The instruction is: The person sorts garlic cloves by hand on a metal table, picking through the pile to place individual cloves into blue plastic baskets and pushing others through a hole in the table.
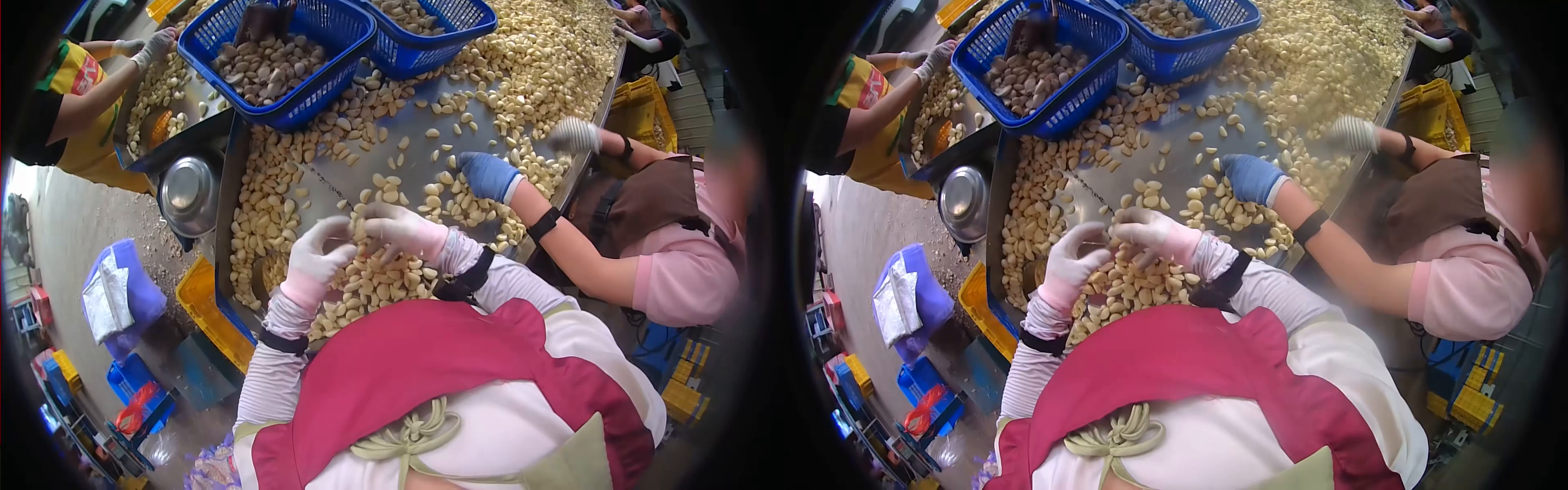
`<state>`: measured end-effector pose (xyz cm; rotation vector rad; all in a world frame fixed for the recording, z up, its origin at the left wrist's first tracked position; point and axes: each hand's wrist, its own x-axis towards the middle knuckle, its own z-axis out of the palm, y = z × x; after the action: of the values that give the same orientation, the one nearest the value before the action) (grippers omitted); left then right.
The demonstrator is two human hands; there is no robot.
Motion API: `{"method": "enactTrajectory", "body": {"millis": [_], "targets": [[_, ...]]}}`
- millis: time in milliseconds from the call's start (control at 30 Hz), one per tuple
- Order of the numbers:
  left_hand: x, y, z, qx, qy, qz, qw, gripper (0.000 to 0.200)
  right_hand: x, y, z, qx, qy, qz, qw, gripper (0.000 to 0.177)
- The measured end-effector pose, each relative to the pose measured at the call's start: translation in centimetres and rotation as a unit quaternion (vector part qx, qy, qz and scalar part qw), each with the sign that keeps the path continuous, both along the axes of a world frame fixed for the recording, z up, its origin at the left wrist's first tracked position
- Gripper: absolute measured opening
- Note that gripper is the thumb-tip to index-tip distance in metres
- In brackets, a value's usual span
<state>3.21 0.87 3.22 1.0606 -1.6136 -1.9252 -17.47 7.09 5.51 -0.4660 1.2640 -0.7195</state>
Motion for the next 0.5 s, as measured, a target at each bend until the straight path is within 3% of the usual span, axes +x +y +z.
{"method": "enactTrajectory", "body": {"millis": [100,133,167,200,267,333,400,500], "targets": [[1.1,-1.9,-0.7,0.022,-0.066,0.139,0.988,0.030,0.1,-0.1,-1.9,-0.039,-0.043,0.033,0.998,0.033],[2.0,-2.6,-0.9,-0.070,-0.115,0.141,0.981,0.028,0.1,-0.1,-2.7,-0.200,0.159,0.125,0.959,0.029],[3.1,-3.0,-2.6,-0.163,-0.137,0.097,0.972,0.026,0.0,0.0,-3.2,-0.344,0.349,0.206,0.847,0.024],[3.9,-3.0,-4.3,-0.254,-0.158,0.053,0.953,0.023,0.4,0.3,-3.7,-0.344,0.349,0.207,0.847,0.024],[2.3,-2.1,-1.8,-0.346,-0.265,-0.075,0.897,0.026,2.1,0.9,-3.8,-0.371,0.517,0.314,0.705,0.017],[0.7,-1.0,-1.3,-0.349,-0.302,-0.098,0.882,0.027,3.5,0.9,-3.5,-0.377,0.540,0.311,0.685,0.017],[-0.5,-0.9,-1.1,-0.336,-0.395,-0.124,0.846,0.021,4.2,0.6,-3.8,-0.271,0.576,0.336,0.694,0.010],[0.2,-1.1,-2.8,-0.331,-0.367,-0.112,0.862,0.023,3.0,0.2,-3.8,-0.314,0.554,0.371,0.676,0.011]]}}
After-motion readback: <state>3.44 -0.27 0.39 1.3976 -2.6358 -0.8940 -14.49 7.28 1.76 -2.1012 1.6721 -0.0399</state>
